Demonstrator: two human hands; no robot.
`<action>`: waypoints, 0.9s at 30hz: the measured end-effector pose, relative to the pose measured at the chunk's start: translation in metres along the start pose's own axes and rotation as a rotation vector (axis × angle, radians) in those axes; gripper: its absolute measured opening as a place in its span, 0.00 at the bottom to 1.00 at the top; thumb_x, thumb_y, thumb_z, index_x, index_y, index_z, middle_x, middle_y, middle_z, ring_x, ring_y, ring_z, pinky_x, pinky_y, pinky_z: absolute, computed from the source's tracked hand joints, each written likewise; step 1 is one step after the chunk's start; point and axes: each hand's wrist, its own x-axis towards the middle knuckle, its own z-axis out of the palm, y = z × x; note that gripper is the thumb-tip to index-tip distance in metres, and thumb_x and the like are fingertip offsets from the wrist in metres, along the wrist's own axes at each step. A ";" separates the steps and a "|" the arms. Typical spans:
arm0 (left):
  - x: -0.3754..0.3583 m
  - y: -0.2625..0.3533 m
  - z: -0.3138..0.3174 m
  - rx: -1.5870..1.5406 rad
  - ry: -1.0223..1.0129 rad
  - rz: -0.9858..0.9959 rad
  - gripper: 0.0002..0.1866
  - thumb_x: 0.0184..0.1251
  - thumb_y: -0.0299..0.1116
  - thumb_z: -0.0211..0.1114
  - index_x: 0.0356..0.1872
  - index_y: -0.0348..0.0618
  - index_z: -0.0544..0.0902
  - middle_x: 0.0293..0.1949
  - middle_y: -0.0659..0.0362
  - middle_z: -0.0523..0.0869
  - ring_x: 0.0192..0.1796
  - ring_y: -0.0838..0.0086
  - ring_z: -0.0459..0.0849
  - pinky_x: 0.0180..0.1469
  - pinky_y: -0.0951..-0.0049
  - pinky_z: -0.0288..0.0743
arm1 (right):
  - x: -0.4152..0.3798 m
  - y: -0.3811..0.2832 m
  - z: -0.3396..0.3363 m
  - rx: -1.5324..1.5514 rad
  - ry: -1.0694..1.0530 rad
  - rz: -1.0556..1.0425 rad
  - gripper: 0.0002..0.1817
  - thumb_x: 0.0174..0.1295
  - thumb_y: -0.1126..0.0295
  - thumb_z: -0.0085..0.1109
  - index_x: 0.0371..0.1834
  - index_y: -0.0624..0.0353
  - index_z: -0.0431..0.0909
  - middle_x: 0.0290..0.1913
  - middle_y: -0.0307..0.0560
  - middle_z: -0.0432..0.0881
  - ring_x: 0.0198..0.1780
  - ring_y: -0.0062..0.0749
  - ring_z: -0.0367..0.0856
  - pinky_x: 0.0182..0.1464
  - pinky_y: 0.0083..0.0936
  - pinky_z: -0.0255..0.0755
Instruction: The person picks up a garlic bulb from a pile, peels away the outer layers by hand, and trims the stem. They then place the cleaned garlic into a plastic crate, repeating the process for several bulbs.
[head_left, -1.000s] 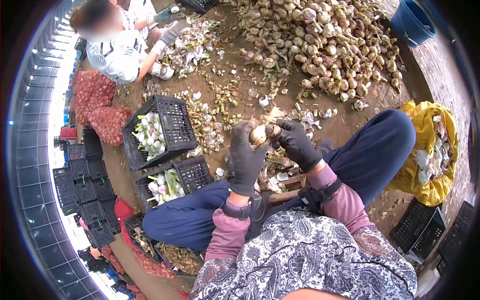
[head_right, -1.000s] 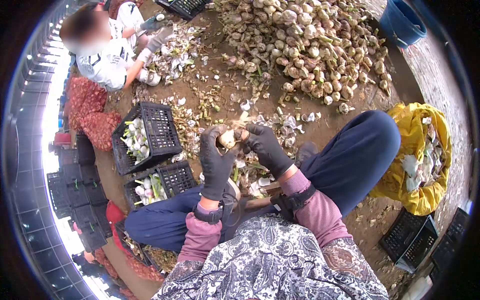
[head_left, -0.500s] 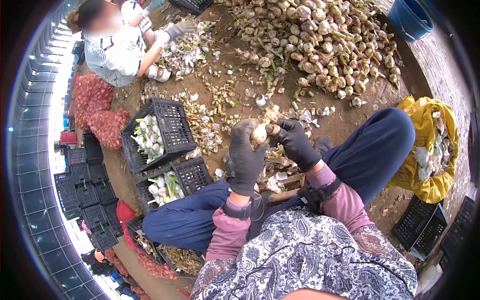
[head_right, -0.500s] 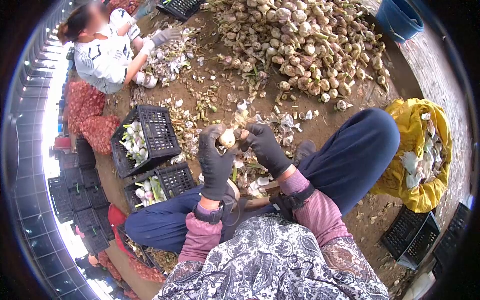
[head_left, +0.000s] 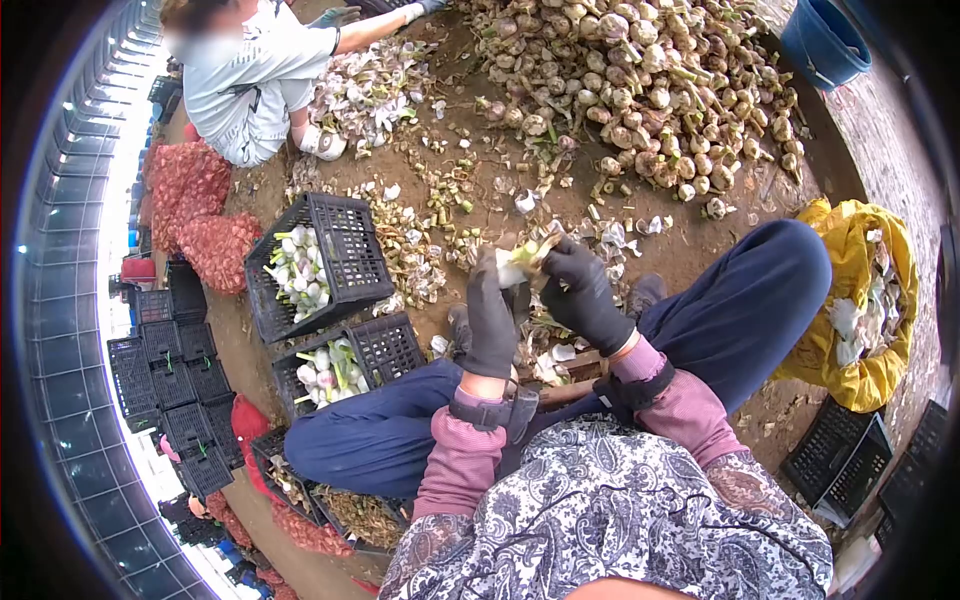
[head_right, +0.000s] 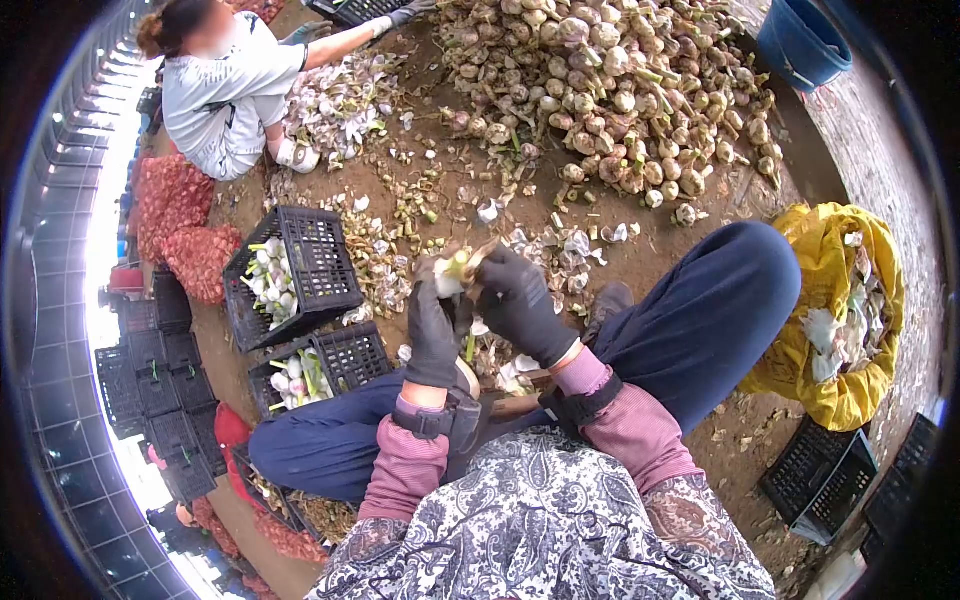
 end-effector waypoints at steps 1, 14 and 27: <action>0.001 0.003 -0.003 -0.170 -0.044 -0.178 0.23 0.80 0.49 0.53 0.62 0.40 0.78 0.34 0.61 0.84 0.26 0.78 0.77 0.26 0.76 0.72 | 0.000 0.000 0.001 0.080 0.037 0.028 0.07 0.61 0.74 0.64 0.41 0.61 0.84 0.33 0.51 0.80 0.34 0.38 0.80 0.36 0.33 0.74; 0.000 0.032 -0.005 -0.171 -0.163 -0.128 0.35 0.81 0.65 0.42 0.65 0.44 0.76 0.28 0.62 0.83 0.22 0.82 0.74 0.22 0.78 0.71 | -0.014 0.051 -0.010 0.126 -0.269 0.243 0.32 0.59 0.73 0.68 0.69 0.58 0.73 0.68 0.50 0.75 0.69 0.39 0.73 0.72 0.34 0.66; -0.001 0.054 0.006 0.837 0.017 0.504 0.14 0.70 0.33 0.69 0.53 0.38 0.86 0.47 0.52 0.89 0.50 0.60 0.88 0.55 0.64 0.80 | -0.001 0.004 0.000 0.168 -0.176 0.293 0.29 0.56 0.76 0.72 0.64 0.58 0.77 0.54 0.50 0.81 0.52 0.37 0.81 0.56 0.32 0.75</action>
